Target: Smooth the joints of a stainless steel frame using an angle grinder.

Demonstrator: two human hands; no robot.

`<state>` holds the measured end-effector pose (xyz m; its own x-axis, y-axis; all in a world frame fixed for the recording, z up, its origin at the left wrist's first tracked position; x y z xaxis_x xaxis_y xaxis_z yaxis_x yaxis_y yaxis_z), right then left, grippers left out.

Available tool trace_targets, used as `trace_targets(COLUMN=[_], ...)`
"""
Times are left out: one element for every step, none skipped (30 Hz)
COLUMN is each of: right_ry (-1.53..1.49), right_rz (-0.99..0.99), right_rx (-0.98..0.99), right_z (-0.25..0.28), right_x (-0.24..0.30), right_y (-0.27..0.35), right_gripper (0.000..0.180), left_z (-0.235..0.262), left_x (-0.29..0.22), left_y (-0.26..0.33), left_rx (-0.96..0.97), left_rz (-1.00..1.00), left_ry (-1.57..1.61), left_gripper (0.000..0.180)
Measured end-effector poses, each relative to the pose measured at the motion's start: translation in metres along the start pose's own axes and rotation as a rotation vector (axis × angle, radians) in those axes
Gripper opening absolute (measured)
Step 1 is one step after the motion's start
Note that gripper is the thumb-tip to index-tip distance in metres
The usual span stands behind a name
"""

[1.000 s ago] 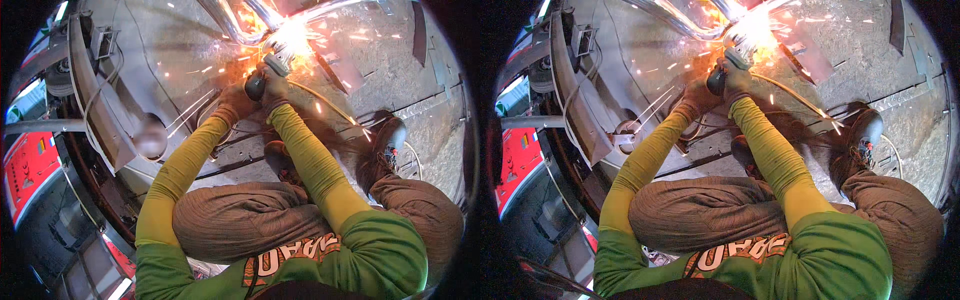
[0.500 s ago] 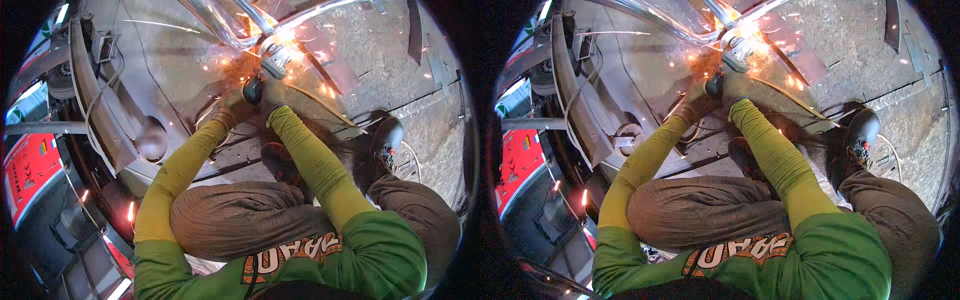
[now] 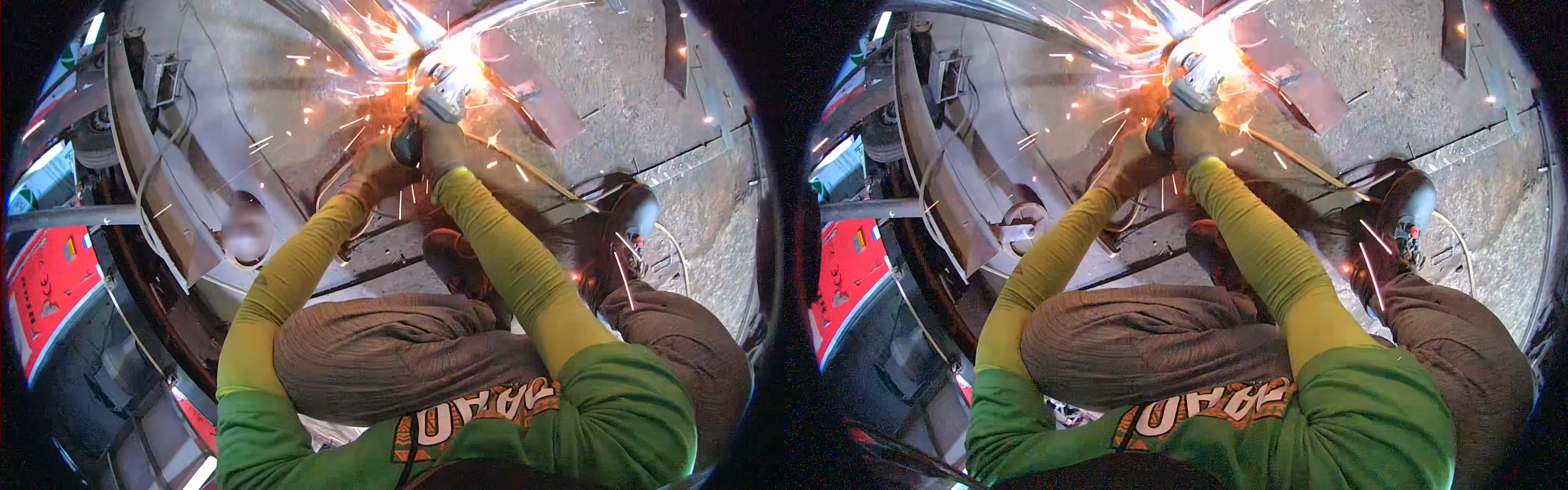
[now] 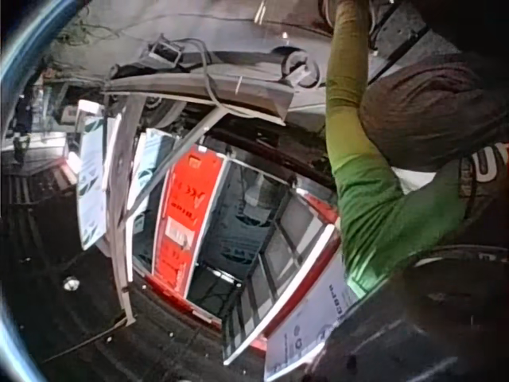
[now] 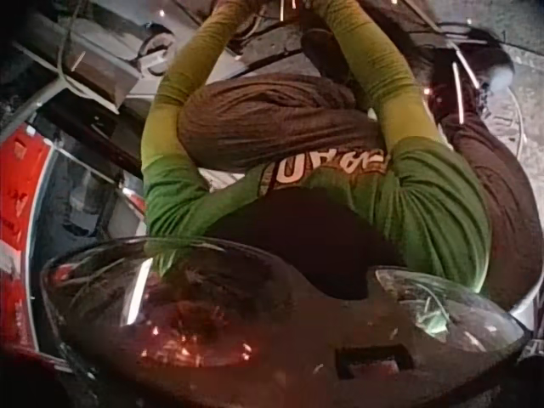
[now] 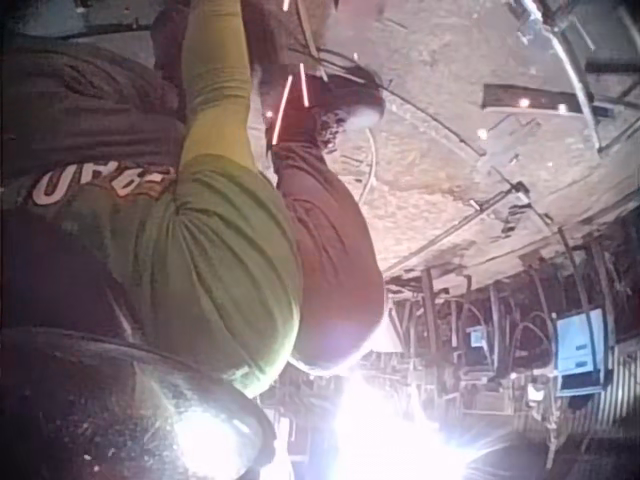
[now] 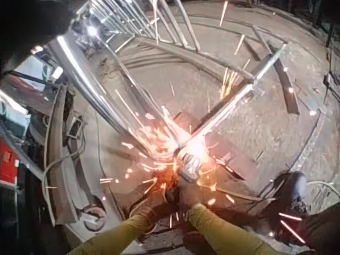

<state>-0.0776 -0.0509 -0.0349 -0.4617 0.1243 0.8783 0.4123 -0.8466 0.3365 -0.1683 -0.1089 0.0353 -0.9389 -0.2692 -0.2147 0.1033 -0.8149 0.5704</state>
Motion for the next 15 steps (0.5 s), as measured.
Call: trace_targets(right_ry=[0.278,-0.132,-0.133,-0.266,-0.383,-0.592,-0.591,-0.67,-0.743,-0.739,-0.796,-0.854,-0.852,-1.026,-1.202], right_rz=[0.014,-0.243,-0.24,-0.068,0.079,0.015,0.004,-0.154,-0.315,-0.318,-0.298,-0.278,-0.279,-0.325,-0.37], right_rx=[0.169,0.13,0.137,0.046,-0.073,-0.164,-0.149,-0.099,-0.047,-0.041,-0.043,-0.044,-0.046,-0.066,-0.087], right_z=[-0.002,-0.003,-0.008,-0.015,-0.019,-0.032,-0.037,-0.04,-0.042,-0.035,-0.026,-0.023,-0.022,-0.025,-0.027], right_x=[0.004,-0.002,-0.001,0.01,-0.001,-0.051,-0.051,-0.039,-0.027,-0.017,-0.005,0.001,-0.001,-0.006,-0.011], right_y=[-0.004,-0.005,0.0,0.002,0.003,-0.014,-0.008,-0.008,-0.005,-0.002,0.001,0.003,0.001,-0.002,-0.002], right_gripper=[0.03,0.034,0.034,0.033,0.032,0.032,0.032,0.031,0.03,0.03,0.03,0.03,0.03,0.028,0.027], left_z=[-0.002,0.001,0.002,-0.011,-0.003,0.007,0.01,0.002,-0.009,-0.01,-0.011,-0.015,-0.013,-0.013,-0.017], left_x=[0.001,0.0,0.002,0.024,0.014,-0.02,-0.016,0.006,0.023,0.021,0.021,0.027,0.024,0.021,0.018], left_y=[0.0,-0.001,0.001,0.011,0.007,-0.004,0.007,0.01,0.015,0.015,0.015,0.011,0.003,0.0,0.004], left_rx=[0.0,-0.12,-0.244,-0.501,-0.493,-0.375,-0.285,-0.276,-0.289,-0.313,-0.341,-0.344,-0.357,-0.37,-0.368], left_rz=[0.004,-0.061,-0.125,-0.206,-0.223,-0.165,-0.036,0.021,0.038,0.043,0.048,0.054,0.0,-0.053,-0.053], left_ry=[0.0,0.215,0.429,0.512,0.519,0.439,0.336,0.15,0.142,0.178,0.211,0.213,0.199,0.184,0.185], left_gripper=[0.045,0.041,0.038,0.033,0.033,0.033,0.033,0.035,0.035,0.036,0.037,0.037,0.032,0.026,0.026])
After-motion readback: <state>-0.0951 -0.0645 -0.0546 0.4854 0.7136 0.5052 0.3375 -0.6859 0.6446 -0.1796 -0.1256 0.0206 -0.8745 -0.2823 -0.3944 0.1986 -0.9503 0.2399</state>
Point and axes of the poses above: each hand's wrist, its own y-axis away from the middle knuckle, its own z-axis out of the back of the hand, x = y × z, the point moved 5 cm from there along -y, towards the middle knuckle, and after that the axes turned 1 degree about x, right-handed, at the moved point
